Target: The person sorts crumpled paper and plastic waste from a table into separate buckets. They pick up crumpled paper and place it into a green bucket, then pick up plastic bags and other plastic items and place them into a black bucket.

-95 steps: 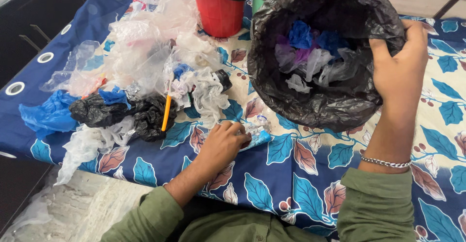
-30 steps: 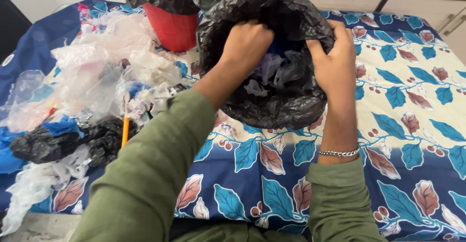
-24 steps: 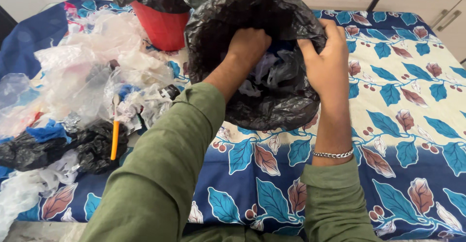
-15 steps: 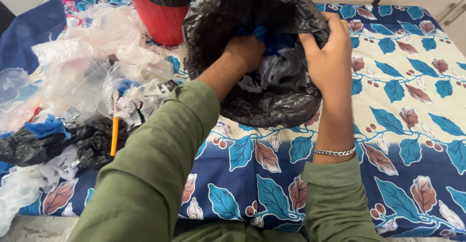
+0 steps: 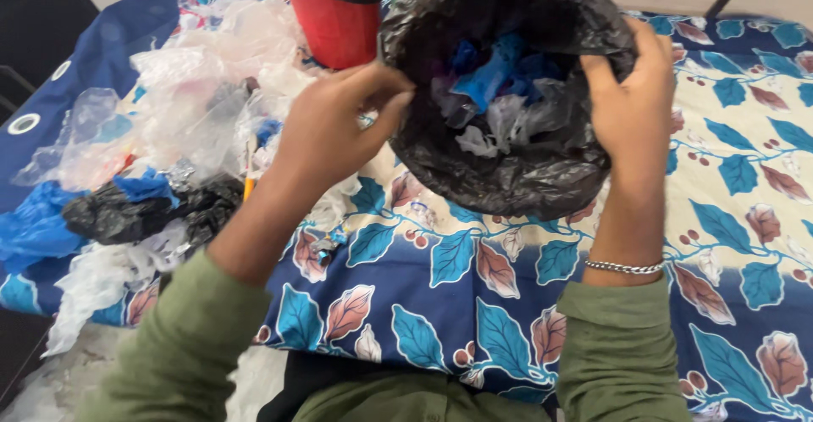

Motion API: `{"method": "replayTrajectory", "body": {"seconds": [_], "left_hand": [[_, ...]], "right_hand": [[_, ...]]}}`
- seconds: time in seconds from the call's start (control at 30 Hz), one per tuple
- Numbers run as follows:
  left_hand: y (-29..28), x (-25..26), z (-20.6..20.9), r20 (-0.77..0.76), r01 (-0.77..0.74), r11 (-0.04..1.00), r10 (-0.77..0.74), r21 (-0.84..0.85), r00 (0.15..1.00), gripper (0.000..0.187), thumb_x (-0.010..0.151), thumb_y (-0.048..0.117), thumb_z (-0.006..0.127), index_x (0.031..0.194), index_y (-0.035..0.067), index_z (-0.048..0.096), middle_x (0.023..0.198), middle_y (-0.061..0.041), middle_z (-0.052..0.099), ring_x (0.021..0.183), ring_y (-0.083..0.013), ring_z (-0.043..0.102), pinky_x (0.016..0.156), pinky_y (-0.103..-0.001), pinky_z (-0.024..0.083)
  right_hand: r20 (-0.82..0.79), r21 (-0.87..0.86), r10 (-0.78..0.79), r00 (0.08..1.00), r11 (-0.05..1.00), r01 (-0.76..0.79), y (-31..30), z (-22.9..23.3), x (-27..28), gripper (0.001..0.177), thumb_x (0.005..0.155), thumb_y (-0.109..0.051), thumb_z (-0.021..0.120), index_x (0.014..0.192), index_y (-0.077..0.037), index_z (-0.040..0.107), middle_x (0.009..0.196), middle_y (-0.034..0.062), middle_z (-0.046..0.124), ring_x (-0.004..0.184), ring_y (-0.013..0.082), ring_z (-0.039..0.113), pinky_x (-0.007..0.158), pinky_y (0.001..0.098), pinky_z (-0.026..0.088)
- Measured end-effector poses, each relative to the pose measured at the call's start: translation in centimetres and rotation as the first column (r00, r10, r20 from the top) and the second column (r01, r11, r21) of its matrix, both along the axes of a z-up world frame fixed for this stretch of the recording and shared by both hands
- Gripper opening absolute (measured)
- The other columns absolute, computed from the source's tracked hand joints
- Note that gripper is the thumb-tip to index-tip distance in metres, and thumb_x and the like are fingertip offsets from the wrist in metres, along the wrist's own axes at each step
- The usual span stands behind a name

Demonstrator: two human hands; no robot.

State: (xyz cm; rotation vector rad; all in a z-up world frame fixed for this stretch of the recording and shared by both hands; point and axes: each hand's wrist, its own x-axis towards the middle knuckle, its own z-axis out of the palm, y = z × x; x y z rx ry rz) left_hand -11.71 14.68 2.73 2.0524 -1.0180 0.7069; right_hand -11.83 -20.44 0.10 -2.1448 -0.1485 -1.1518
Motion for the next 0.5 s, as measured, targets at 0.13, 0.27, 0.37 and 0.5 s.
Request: {"method": "replayTrajectory", "body": {"seconds": [0.13,0.27,0.37,0.5], "left_hand": [[4.5,-2.9,-4.9,-0.161,-0.234,0.971,0.24,0.051,0.957,0.017,0.091,0.02,0.072,0.105,0.01,0.073,0.091,-0.009,0.075,0.079,-0.0249,0.073,0.07,-0.036,0.056],[7.5,-5.4,-9.6,-0.461,-0.226,0.954,0.293,0.195,0.837,0.035,0.084,0.024,0.075,0.117,0.013,0.071,0.104,-0.009,0.073,0.084,-0.0241,0.074,0.072,-0.036,0.057],[8.3,-6.4,-12.2,-0.526,-0.179,0.936,0.32,0.302,0.788,0.048,0.08,0.027,0.08,0.126,0.017,0.072,0.112,-0.009,0.069,0.089,-0.0259,0.071,0.076,-0.037,0.055],[8.7,-6.7,-15.4,-0.498,-0.174,0.939,0.307,0.296,0.811,0.039,0.08,0.023,0.078,0.119,0.018,0.075,0.11,-0.009,0.068,0.09,-0.0265,0.071,0.079,-0.037,0.055]], "right_hand": [[-0.014,-0.001,-0.016,1.0,1.0,0.016,-0.8,-0.3,-0.1,0.036,0.103,-0.014,0.076,0.135,0.0,0.065,0.123,0.0148,0.061,0.116,0.0297,0.064,0.104,0.0386,0.049],[-0.038,0.027,-0.027,0.999,0.999,0.028,-1.4,-0.1,-0.1,0.037,0.104,-0.016,0.075,0.138,-0.002,0.067,0.126,0.0153,0.061,0.117,0.03,0.064,0.105,0.0382,0.049],[0.048,-0.028,0.006,0.999,1.0,-0.005,-1.4,0.4,-0.3,0.037,0.098,-0.012,0.072,0.131,0.001,0.064,0.124,0.0169,0.061,0.116,0.0318,0.062,0.103,0.0392,0.047],[0.004,0.009,0.008,1.0,1.0,-0.008,-0.7,0.8,-0.7,0.031,0.102,-0.015,0.073,0.127,0.001,0.065,0.125,0.0157,0.061,0.116,0.0298,0.062,0.103,0.0377,0.048]]}}
